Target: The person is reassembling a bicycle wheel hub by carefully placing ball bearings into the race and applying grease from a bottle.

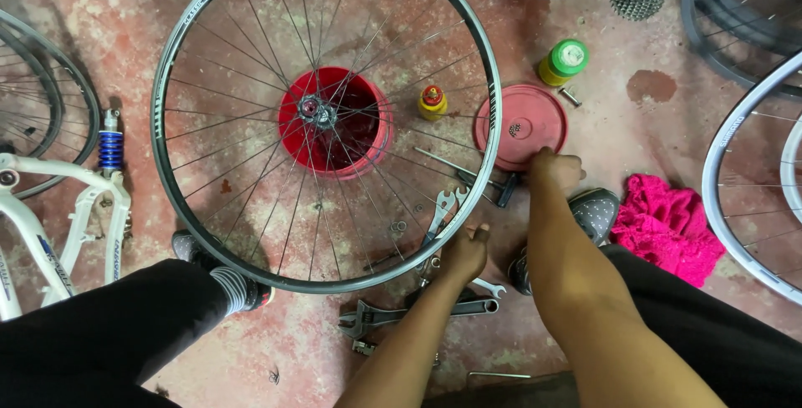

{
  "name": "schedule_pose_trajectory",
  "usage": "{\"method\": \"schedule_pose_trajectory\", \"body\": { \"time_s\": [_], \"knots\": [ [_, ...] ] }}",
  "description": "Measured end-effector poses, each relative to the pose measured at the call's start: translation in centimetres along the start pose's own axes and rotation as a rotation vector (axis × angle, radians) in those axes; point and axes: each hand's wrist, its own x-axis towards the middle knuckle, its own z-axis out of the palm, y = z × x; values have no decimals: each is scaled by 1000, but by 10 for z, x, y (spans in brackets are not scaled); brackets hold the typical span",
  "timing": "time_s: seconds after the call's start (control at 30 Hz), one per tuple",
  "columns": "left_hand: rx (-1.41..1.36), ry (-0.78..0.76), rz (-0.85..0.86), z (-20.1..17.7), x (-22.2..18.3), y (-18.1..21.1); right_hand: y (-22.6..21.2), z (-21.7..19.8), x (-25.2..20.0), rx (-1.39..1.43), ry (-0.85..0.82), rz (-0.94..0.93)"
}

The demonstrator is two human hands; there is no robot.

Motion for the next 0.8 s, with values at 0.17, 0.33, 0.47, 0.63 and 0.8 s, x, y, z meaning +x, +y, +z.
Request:
{"method": "schedule_pose_trajectory", "body": {
  "time_s": [0.17, 0.33, 0.47, 0.63, 0.8],
  "knots": [
    [-5, -24, 22, -10, -18, 6, 1, 10, 8, 78, 56, 32],
    [6, -72, 46, -12, -18, 4, 17, 38, 49, 255, 68, -12],
    [-16, -98, 168, -19, -29, 12, 14, 14, 20, 434, 68, -32],
    [37, -178, 249, -22, -32, -5, 40, 43, 104, 400, 165, -71],
    [-10, -255, 354, -33, -60, 2, 43, -2, 83, 455, 217, -91]
  ]
}}
